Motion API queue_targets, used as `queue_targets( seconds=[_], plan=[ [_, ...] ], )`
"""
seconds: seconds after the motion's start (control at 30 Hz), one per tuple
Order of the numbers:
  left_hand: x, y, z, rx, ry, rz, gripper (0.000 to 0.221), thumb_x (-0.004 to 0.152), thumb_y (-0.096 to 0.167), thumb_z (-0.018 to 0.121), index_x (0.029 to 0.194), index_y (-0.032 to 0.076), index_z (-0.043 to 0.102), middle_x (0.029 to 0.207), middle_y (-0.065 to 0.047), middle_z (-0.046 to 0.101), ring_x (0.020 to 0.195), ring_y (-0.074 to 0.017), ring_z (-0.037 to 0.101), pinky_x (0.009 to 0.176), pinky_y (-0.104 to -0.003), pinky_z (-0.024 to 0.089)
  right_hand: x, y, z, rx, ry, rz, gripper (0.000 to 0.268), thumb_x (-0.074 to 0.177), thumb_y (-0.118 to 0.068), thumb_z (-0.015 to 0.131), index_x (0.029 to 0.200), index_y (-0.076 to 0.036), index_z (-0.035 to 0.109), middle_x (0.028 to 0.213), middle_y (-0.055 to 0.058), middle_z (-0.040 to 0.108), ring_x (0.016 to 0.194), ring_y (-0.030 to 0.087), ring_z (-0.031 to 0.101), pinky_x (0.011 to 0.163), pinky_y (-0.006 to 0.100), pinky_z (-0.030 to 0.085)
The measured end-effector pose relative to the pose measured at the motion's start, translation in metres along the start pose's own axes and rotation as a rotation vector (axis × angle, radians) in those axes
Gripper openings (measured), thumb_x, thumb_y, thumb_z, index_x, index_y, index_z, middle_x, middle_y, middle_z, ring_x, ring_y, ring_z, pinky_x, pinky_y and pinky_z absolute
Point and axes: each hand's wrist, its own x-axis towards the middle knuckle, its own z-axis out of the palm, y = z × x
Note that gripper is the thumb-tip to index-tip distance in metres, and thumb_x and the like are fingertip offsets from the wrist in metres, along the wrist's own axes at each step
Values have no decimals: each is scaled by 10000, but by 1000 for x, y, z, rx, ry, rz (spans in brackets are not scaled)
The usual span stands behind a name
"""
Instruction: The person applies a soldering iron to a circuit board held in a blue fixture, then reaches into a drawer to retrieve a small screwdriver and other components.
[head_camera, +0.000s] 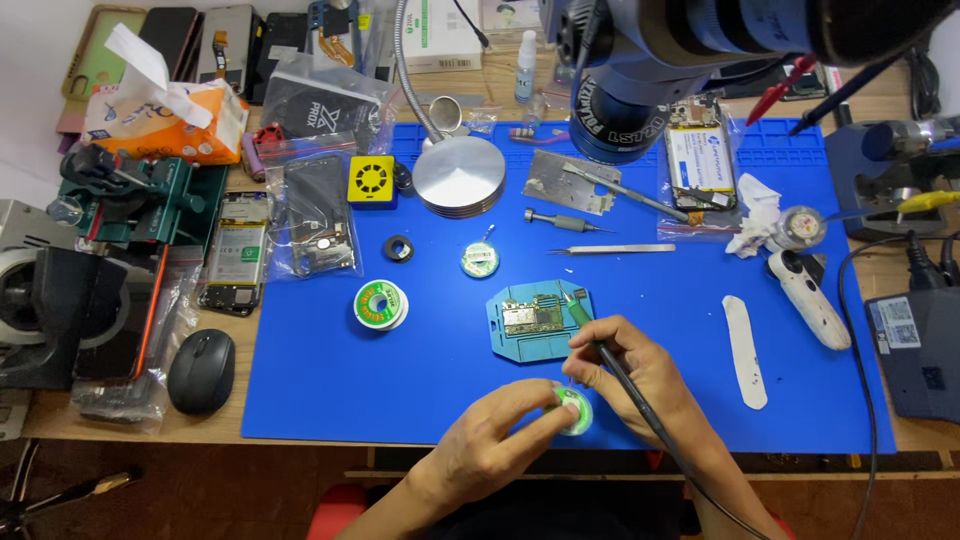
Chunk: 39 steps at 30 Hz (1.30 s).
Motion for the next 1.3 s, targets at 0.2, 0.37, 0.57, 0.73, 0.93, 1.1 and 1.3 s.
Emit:
queue_targets(
  seconds=[0.2, 0.37, 0.57, 0.73, 0.93, 1.1, 1.3],
  plan=[
    [8, 0, -5, -140, -28, 17, 188, 1067, -82, 616, 1243, -99, 554, 1222, -287, 612, 1038, -459, 675, 944, -533, 617, 5, 0, 4, -137, -46, -147, 208, 846, -66, 849, 1007, -146, 744, 846, 14, 779, 758, 99, 732, 723, 227, 584],
    [4, -6, -6, -98, 19, -18, 227, 1059, -72, 635, 1272, -87, 558, 1222, -300, 643, 1087, -441, 700, 975, -520, 628, 7, -19, 7, -227, -37, -265, 220, 886, -120, 796, 1100, -154, 758, 952, 10, 806, 873, 115, 772, 823, 235, 605],
    [-5, -18, -6, -51, 89, -99, 247, 1057, -46, 622, 1297, -74, 573, 1314, -304, 658, 1185, -421, 722, 1027, -489, 641, 5, -9, -14, -362, 56, -495, 409, 1027, -252, 567, 1406, -102, 604, 1150, 75, 790, 959, 185, 781, 915, 308, 647],
    [-2, -23, -4, -8, 85, -111, 292, 1027, -79, 665, 1304, -89, 575, 1339, -320, 650, 1204, -426, 725, 1023, -469, 654, -5, 3, -27, -498, 180, -588, 581, 1041, -435, 460, 1472, -62, 571, 1047, 94, 730, 942, 196, 726, 832, 317, 611],
    [-1, -28, 5, 72, 73, -125, 266, 1034, -74, 655, 1291, -67, 584, 1350, -293, 659, 1186, -405, 735, 976, -444, 662, -12, 8, -28, -310, 269, -483, 325, 996, -145, 619, 1276, 10, 678, 1026, 172, 759, 909, 244, 799, 863, 309, 663],
    [10, -29, 3, 118, 124, -134, 177, 1010, -85, 655, 1186, -80, 651, 1250, -269, 688, 1140, -385, 735, 1007, -474, 640, -7, 16, -33, 136, 271, -156, 349, 1001, -195, 608, 1212, 74, 681, 974, 245, 791, 854, 350, 794, 845, 400, 663],
    [21, -28, -2, 112, 156, -121, 137, 1000, -84, 658, 1134, -66, 638, 1181, -239, 730, 1080, -367, 755, 990, -475, 637, 0, 21, -42, 365, 317, -51, 359, 1055, -215, 562, 1156, 98, 705, 914, 298, 772, 789, 405, 765, 768, 438, 623]
  ],
)
